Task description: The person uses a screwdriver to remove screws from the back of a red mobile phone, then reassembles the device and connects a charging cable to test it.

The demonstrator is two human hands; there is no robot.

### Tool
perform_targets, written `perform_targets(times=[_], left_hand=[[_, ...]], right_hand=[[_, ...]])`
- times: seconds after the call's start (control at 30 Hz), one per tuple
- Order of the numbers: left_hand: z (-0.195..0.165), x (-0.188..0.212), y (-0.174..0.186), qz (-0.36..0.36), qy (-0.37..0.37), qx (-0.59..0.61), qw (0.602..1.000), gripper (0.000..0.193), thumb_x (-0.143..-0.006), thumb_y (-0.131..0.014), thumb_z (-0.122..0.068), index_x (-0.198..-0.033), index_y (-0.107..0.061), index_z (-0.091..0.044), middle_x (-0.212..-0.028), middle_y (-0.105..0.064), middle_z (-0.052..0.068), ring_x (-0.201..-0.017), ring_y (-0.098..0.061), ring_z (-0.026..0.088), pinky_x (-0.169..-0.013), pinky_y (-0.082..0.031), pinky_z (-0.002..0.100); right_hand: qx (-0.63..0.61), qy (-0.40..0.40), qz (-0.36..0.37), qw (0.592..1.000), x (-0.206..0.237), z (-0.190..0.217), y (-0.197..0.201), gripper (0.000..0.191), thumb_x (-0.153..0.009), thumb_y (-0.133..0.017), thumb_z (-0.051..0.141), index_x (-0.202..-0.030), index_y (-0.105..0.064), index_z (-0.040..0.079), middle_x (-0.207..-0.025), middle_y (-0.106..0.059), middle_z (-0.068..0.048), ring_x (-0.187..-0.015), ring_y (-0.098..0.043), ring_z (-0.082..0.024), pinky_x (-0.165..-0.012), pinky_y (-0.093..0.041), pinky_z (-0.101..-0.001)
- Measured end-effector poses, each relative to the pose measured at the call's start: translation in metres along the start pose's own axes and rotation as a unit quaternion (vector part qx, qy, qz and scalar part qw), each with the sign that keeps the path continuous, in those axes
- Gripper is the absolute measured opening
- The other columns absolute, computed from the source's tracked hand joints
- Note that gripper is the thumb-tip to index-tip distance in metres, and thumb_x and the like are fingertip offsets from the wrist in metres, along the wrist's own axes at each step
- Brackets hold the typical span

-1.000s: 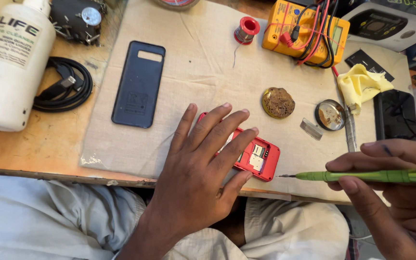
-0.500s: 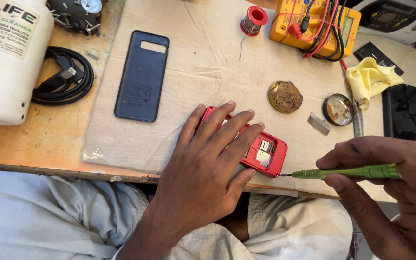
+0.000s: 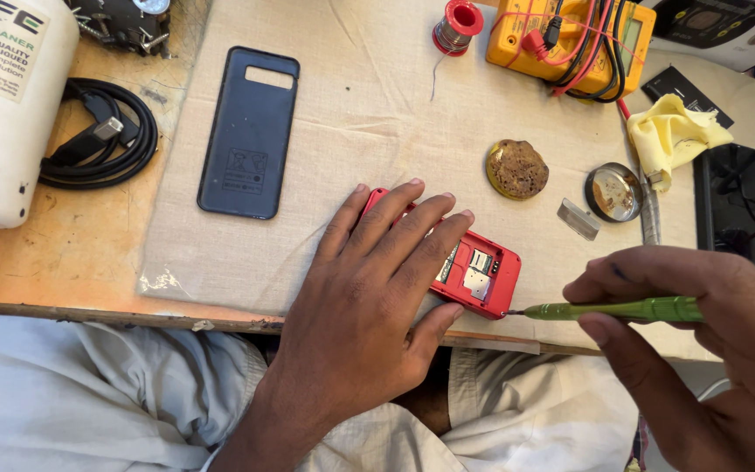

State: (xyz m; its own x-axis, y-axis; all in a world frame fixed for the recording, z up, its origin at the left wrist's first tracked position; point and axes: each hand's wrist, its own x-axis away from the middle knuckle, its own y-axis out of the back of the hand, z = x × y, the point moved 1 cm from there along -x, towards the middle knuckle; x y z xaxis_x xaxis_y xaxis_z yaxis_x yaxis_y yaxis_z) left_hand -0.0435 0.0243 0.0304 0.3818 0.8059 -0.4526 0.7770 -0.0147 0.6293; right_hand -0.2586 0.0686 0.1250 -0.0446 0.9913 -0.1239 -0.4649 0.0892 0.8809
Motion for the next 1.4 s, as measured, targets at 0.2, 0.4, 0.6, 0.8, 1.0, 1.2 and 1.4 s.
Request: perform_targets(times=[0.2,0.4,0.6,0.8,1.0,1.2,1.4], left_hand=[[0.001,-0.002,0.0,0.005,0.007,-0.001,1.0,0.072,-0.08,-0.078,-0.028,-0.143,-0.051,-0.004,-0.144,-0.055,0.015,-0.143,-0.043,0.034,-0.122,-0.026,0.055],[0.002,-0.003,0.001,0.01,0.02,0.012,1.0,0.077,-0.079,-0.079,-0.027,-0.145,-0.048,-0.003,-0.141,-0.057,0.014,-0.141,-0.045,0.032,-0.122,-0.026,0.054],[0.002,-0.004,0.002,0.004,0.022,0.012,1.0,0.078,-0.079,-0.08,-0.027,-0.146,-0.047,-0.003,-0.139,-0.058,0.015,-0.14,-0.046,0.032,-0.123,-0.027,0.053],[0.003,-0.005,0.003,0.006,0.027,0.017,0.999,0.085,-0.077,-0.08,-0.027,-0.149,-0.043,-0.003,-0.139,-0.058,0.016,-0.139,-0.047,0.032,-0.122,-0.026,0.053],[0.006,-0.003,0.008,0.005,0.03,0.022,0.999,0.085,-0.077,-0.08,-0.028,-0.15,-0.043,-0.003,-0.138,-0.058,0.016,-0.138,-0.047,0.032,-0.123,-0.026,0.052],[0.01,0.002,0.017,-0.001,0.033,0.033,0.999,0.084,-0.077,-0.08,-0.027,-0.149,-0.044,-0.004,-0.137,-0.059,0.015,-0.138,-0.047,0.031,-0.122,-0.025,0.052],[0.012,0.009,0.027,-0.002,0.032,0.04,0.999,0.084,-0.075,-0.081,-0.027,-0.147,-0.045,-0.003,-0.138,-0.059,0.016,-0.137,-0.047,0.031,-0.122,-0.025,0.052]], right_hand=[[0.029,0.09,0.024,0.995,-0.008,0.005,0.001,0.025,-0.083,-0.074,0.003,-0.106,-0.064,0.001,-0.097,-0.077,-0.013,-0.096,-0.076,-0.021,-0.085,-0.062,-0.0341],[0.031,0.051,0.008,0.998,-0.009,0.0,-0.006,0.021,-0.082,-0.081,0.01,-0.095,-0.065,0.005,-0.083,-0.075,-0.009,-0.079,-0.074,-0.018,-0.07,-0.061,-0.0289],[0.104,0.14,0.024,0.984,-0.012,-0.007,0.004,0.03,-0.067,-0.087,0.021,-0.085,-0.069,0.003,-0.081,-0.07,-0.011,-0.073,-0.075,-0.019,-0.064,-0.058,-0.0307],[0.227,0.149,0.105,0.957,-0.016,-0.011,0.008,0.016,-0.081,-0.08,0.029,-0.083,-0.077,0.013,-0.077,-0.069,-0.001,-0.068,-0.072,-0.017,-0.06,-0.055,-0.0345],[0.294,0.241,0.14,0.914,-0.016,0.007,0.005,0.03,-0.078,-0.07,0.033,-0.101,-0.076,0.015,-0.084,-0.066,0.001,-0.073,-0.071,-0.018,-0.05,-0.051,-0.0369],[0.516,0.031,0.302,0.801,-0.018,0.027,-0.002,0.029,-0.092,-0.053,0.061,-0.098,-0.071,0.039,-0.087,-0.064,0.017,-0.081,-0.072,-0.004,-0.063,-0.056,-0.0303],[0.364,0.196,0.174,0.894,-0.022,0.051,-0.002,0.02,-0.082,-0.067,0.035,-0.097,-0.075,0.025,-0.088,-0.066,0.008,-0.077,-0.072,-0.016,-0.054,-0.054,-0.0363]])
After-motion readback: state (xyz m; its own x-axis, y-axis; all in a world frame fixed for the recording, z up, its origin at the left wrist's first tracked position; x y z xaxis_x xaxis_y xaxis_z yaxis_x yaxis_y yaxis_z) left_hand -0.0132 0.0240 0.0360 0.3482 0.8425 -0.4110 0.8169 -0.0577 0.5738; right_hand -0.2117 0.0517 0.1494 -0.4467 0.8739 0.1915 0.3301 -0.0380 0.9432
